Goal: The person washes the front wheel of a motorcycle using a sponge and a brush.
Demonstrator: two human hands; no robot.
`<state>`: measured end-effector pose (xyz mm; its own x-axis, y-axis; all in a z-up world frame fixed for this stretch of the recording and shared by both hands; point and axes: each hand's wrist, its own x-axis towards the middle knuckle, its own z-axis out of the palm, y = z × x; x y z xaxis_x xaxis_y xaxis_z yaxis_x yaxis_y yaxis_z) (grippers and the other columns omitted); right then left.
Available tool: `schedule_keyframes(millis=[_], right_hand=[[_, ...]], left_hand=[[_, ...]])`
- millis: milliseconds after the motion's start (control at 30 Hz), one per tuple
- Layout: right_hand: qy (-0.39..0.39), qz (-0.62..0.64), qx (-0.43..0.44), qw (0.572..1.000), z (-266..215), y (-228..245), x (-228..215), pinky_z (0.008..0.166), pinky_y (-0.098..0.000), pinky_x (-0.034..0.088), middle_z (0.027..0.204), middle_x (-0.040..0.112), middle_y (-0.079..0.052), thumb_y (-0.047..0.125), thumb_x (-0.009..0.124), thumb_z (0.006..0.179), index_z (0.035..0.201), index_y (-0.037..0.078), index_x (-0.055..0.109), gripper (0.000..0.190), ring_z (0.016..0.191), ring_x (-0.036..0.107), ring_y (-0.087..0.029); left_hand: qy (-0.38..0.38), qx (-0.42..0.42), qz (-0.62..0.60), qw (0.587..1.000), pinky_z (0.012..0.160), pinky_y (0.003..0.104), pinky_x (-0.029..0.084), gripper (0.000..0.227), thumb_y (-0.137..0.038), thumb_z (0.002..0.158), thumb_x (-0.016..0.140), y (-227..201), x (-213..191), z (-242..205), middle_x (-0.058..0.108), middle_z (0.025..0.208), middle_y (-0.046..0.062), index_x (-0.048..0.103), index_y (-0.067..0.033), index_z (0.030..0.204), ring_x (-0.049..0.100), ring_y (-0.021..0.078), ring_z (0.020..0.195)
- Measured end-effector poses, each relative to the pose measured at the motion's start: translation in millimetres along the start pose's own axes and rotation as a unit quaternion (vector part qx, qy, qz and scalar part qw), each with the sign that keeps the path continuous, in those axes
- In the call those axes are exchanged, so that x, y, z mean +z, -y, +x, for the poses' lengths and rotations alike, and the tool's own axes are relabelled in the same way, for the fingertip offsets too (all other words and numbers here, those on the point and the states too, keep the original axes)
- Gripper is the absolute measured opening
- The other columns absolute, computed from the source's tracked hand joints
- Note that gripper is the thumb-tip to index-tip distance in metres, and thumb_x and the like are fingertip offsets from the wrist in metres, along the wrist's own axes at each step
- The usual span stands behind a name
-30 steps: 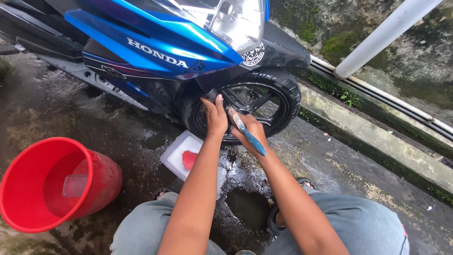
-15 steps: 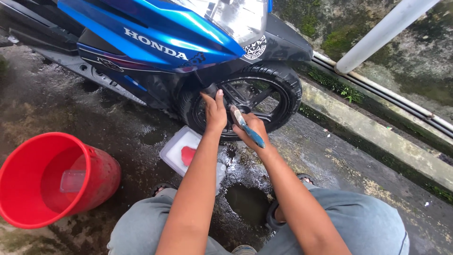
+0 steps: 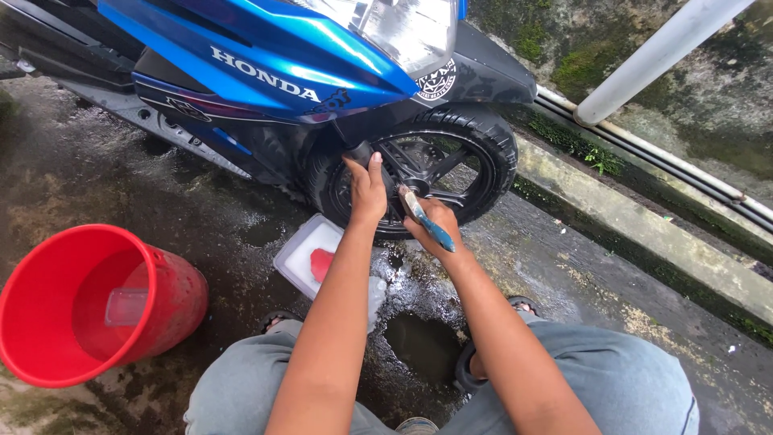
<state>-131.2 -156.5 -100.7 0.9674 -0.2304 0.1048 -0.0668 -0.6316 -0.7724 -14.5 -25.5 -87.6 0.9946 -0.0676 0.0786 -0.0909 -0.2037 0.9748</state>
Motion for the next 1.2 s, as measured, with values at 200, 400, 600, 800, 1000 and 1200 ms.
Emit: schedule_keyframes(millis=[200, 400, 600, 800, 1000, 1200], right_hand=[[0.01, -0.017, 0.036, 0.999, -1, 5, -2, 0.084, -0.0487, 0.056, 0.094, 0.07, -0.018, 0.03, 0.08, 0.08, 0.102, 0.009, 0.074, 0.03, 0.097, 0.07, -0.042], [0.01, -0.015, 0.05, 0.999, -1, 14, -6, 0.086, -0.05, 0.056, 0.094, 0.07, -0.02, 0.029, 0.079, 0.081, 0.098, 0.007, 0.073, 0.028, 0.098, 0.069, -0.044], [0.02, -0.002, 0.069, 0.997, -3, 10, -7, 0.087, -0.051, 0.056, 0.096, 0.07, -0.017, 0.033, 0.078, 0.081, 0.101, 0.011, 0.073, 0.03, 0.102, 0.069, -0.042], [0.017, -0.011, 0.051, 0.998, 0, 25, -8, 0.087, -0.0539, 0.055, 0.093, 0.069, -0.023, 0.026, 0.077, 0.082, 0.097, 0.006, 0.072, 0.025, 0.1, 0.067, -0.049], [0.001, -0.031, 0.006, 1.0, 5, 84, -28, 0.085, -0.054, 0.056, 0.095, 0.067, -0.02, 0.033, 0.074, 0.085, 0.1, 0.01, 0.069, 0.028, 0.099, 0.067, -0.046], [0.06, -0.097, 0.075, 0.991, 0, 18, -10, 0.088, -0.0535, 0.057, 0.101, 0.07, -0.016, 0.03, 0.076, 0.081, 0.115, 0.013, 0.072, 0.039, 0.103, 0.07, -0.042]], left_hand=[[0.001, 0.002, -0.003, 1.0, 0.107, 0.051, 0.045, 0.075, -0.044, 0.108, 0.047, -14, -3, -5, 0.065, 0.123, 0.033, 0.022, 0.0108, 0.152, 0.06, 0.044, 0.122], [-0.002, 0.008, -0.006, 1.0, 0.105, 0.051, 0.046, 0.073, -0.044, 0.108, 0.048, -18, -4, -6, 0.065, 0.121, 0.033, 0.023, 0.0083, 0.152, 0.061, 0.0438, 0.12], [-0.005, -0.002, -0.009, 1.0, 0.106, 0.051, 0.045, 0.075, -0.044, 0.107, 0.049, -14, -1, -5, 0.064, 0.123, 0.034, 0.022, 0.0089, 0.152, 0.06, 0.0439, 0.123], [-0.003, -0.003, 0.0, 1.0, 0.108, 0.05, 0.045, 0.074, -0.044, 0.107, 0.049, -19, -3, -5, 0.064, 0.125, 0.034, 0.024, 0.0092, 0.152, 0.06, 0.0429, 0.124], [-0.001, -0.012, -0.008, 1.0, 0.114, 0.048, 0.042, 0.075, -0.044, 0.107, 0.049, -6, 0, -4, 0.06, 0.132, 0.034, 0.023, 0.01, 0.153, 0.057, 0.0408, 0.129], [-0.001, -0.007, -0.019, 1.0, 0.115, 0.049, 0.039, 0.073, -0.044, 0.107, 0.049, -23, -2, -9, 0.055, 0.135, 0.037, 0.025, 0.0072, 0.152, 0.053, 0.0431, 0.131]])
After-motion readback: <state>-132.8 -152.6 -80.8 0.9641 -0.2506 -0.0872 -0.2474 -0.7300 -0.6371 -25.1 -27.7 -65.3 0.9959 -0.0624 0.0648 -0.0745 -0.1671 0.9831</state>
